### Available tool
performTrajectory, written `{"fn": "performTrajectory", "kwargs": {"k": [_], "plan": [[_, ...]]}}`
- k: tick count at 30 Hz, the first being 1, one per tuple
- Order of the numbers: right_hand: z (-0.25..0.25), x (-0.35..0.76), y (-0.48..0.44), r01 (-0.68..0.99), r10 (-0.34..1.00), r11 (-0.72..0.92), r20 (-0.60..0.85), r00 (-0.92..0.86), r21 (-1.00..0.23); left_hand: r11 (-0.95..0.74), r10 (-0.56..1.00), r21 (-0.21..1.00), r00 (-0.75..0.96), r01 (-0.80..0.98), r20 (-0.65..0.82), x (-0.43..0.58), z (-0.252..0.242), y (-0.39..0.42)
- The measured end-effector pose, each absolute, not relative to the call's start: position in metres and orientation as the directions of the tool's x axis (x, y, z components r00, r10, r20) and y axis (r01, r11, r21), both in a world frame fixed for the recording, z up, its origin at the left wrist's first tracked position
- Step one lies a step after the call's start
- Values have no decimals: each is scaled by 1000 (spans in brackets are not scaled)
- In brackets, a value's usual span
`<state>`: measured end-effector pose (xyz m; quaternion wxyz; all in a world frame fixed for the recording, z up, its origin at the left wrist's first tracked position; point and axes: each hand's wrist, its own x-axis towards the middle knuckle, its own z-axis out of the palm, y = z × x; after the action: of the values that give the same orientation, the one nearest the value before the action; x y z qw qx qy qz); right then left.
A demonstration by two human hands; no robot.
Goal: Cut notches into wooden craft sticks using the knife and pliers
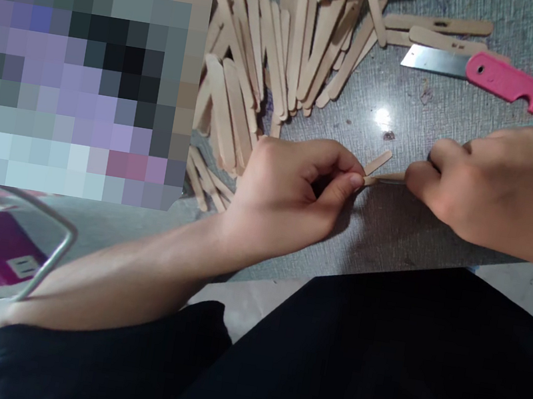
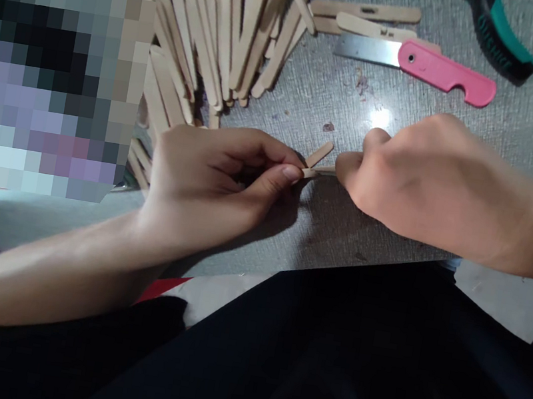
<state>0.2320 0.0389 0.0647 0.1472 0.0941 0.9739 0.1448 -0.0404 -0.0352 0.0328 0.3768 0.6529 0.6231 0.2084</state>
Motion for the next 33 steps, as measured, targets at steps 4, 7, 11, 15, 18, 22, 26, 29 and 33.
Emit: {"fn": "performTrajectory", "kwargs": {"k": [4,7,11,15,18,22,26,29,33], "plan": [[69,230,43,85,186,947,-311,-932,311,112,963,764,120,636,-240,-42,30,-35],[71,226,46,50,163,951,-358,-919,305,126,957,760,125,638,-263,-43,29,-35],[72,218,50,86,195,961,-421,-886,262,112,961,754,121,647,-247,-44,31,-35],[73,214,51,156,194,980,-426,-884,121,94,960,740,136,666,-245,-43,33,-33],[75,212,50,200,227,974,-457,-860,107,111,952,729,139,676,-273,-43,34,-31],[76,209,50,215,242,970,-496,-834,111,129,942,724,143,677,-302,-43,35,-31],[77,207,52,196,231,973,-539,-810,121,151,934,720,141,678,-329,-44,37,-31],[78,206,52,183,208,978,-573,-793,101,145,931,718,151,680,-331,-44,37,-31],[77,207,52,218,230,972,-585,-778,91,131,933,727,165,674,-321,-46,34,-30]]}}
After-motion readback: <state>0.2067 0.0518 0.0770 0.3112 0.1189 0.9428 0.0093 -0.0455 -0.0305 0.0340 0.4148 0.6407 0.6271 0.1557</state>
